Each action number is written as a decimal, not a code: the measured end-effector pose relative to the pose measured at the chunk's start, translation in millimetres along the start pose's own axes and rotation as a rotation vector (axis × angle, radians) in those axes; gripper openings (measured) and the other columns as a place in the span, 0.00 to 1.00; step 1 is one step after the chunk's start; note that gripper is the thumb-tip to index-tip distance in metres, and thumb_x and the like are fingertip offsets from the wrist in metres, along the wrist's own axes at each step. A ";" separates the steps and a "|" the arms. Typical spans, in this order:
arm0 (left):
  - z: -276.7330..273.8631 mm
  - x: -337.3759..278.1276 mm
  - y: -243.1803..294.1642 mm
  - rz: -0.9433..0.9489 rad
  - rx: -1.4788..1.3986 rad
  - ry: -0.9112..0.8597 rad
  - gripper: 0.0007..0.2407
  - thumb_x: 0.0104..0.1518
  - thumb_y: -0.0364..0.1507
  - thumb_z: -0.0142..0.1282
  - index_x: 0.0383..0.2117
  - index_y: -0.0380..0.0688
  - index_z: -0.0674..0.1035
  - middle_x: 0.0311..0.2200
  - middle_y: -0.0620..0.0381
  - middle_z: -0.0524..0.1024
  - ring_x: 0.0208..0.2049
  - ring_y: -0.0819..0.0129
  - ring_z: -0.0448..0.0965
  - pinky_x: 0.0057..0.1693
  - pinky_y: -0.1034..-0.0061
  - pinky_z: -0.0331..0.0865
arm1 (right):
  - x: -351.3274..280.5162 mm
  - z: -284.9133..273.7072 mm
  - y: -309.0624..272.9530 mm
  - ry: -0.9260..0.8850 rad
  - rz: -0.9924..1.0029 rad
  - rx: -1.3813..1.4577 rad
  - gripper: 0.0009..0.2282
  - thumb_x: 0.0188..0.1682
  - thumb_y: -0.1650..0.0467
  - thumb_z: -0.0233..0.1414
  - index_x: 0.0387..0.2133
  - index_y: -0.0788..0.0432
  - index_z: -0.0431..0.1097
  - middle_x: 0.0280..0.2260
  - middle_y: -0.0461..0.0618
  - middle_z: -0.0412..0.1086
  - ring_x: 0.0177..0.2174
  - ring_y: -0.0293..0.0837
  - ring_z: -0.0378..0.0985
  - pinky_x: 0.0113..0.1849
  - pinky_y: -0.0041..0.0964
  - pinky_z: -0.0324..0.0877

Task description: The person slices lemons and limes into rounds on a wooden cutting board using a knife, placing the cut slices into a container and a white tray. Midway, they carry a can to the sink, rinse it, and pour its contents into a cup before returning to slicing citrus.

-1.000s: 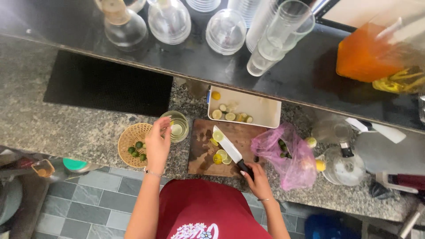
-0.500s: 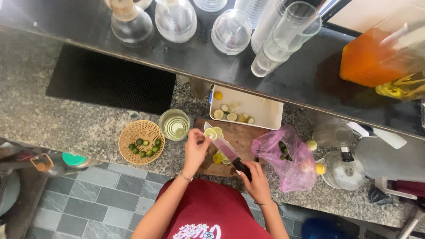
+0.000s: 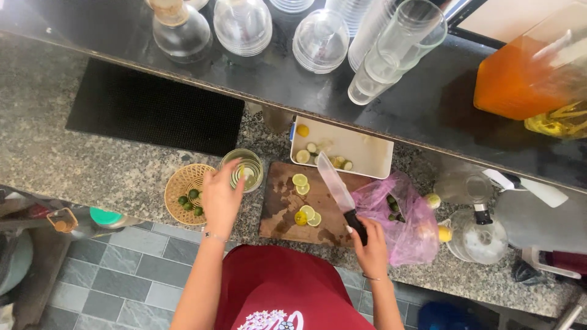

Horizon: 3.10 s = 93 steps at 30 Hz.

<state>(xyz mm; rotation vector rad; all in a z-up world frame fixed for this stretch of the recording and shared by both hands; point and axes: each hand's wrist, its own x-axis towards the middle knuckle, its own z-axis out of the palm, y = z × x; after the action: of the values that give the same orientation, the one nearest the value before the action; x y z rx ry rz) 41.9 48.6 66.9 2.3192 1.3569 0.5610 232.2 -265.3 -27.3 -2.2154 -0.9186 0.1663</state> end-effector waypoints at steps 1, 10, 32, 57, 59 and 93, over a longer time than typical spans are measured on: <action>5.3 -2.9 4.5 -0.001 0.000 0.000 0.16 0.55 0.33 0.64 0.50 0.51 0.79 0.36 0.58 0.84 0.42 0.58 0.76 0.48 0.63 0.71 | -0.5 -1.1 1.3 -0.001 -0.001 0.000 0.18 0.47 0.67 0.60 0.49 0.59 0.71 0.46 0.58 0.70 0.47 0.57 0.75 0.47 0.46 0.71; 153.3 -22.3 27.1 0.460 -0.136 -0.404 0.23 0.46 0.32 0.66 0.51 0.42 0.76 0.50 0.47 0.73 0.53 0.47 0.71 0.52 0.58 0.71 | -6.1 -5.6 7.4 -0.003 -0.019 0.031 0.16 0.48 0.68 0.59 0.49 0.59 0.71 0.46 0.57 0.71 0.46 0.56 0.76 0.47 0.44 0.71; 105.7 -38.4 12.5 0.266 -0.432 -0.391 0.07 0.50 0.20 0.62 0.32 0.46 0.82 0.42 0.50 0.78 0.45 0.52 0.79 0.52 0.62 0.75 | 35.8 33.7 -34.7 -0.023 -0.121 0.091 0.12 0.44 0.70 0.61 0.41 0.57 0.77 0.39 0.54 0.73 0.42 0.54 0.76 0.45 0.43 0.71; 100.1 -55.0 19.5 0.521 -0.279 -0.248 0.20 0.50 0.33 0.67 0.51 0.49 0.80 0.54 0.51 0.76 0.60 0.49 0.70 0.66 0.55 0.62 | 12.3 53.9 -35.7 -0.178 -0.073 0.255 0.11 0.45 0.74 0.57 0.42 0.58 0.77 0.40 0.54 0.74 0.41 0.51 0.79 0.45 0.40 0.72; 47.2 -33.7 33.8 0.450 -0.269 -0.134 0.23 0.47 0.38 0.69 0.51 0.50 0.79 0.56 0.51 0.74 0.62 0.50 0.68 0.67 0.54 0.59 | 14.5 56.0 -31.8 -0.144 -0.082 0.255 0.11 0.45 0.74 0.57 0.42 0.59 0.77 0.40 0.54 0.74 0.41 0.50 0.79 0.44 0.39 0.73; 84.9 -97.6 27.5 -0.725 -2.212 -1.217 0.33 0.60 0.60 0.44 0.64 0.52 0.73 0.64 0.55 0.72 0.64 0.58 0.71 0.70 0.53 0.60 | -21.5 50.7 -29.9 0.166 0.006 1.182 0.30 0.57 0.52 0.46 0.58 0.66 0.63 0.54 0.61 0.69 0.53 0.54 0.73 0.56 0.54 0.68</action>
<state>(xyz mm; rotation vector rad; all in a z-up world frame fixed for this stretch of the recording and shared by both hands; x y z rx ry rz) 62.3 -61.1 -4.0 0.0222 0.1867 0.0441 180.8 -235.9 -47.6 -1.1058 -0.4884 0.3976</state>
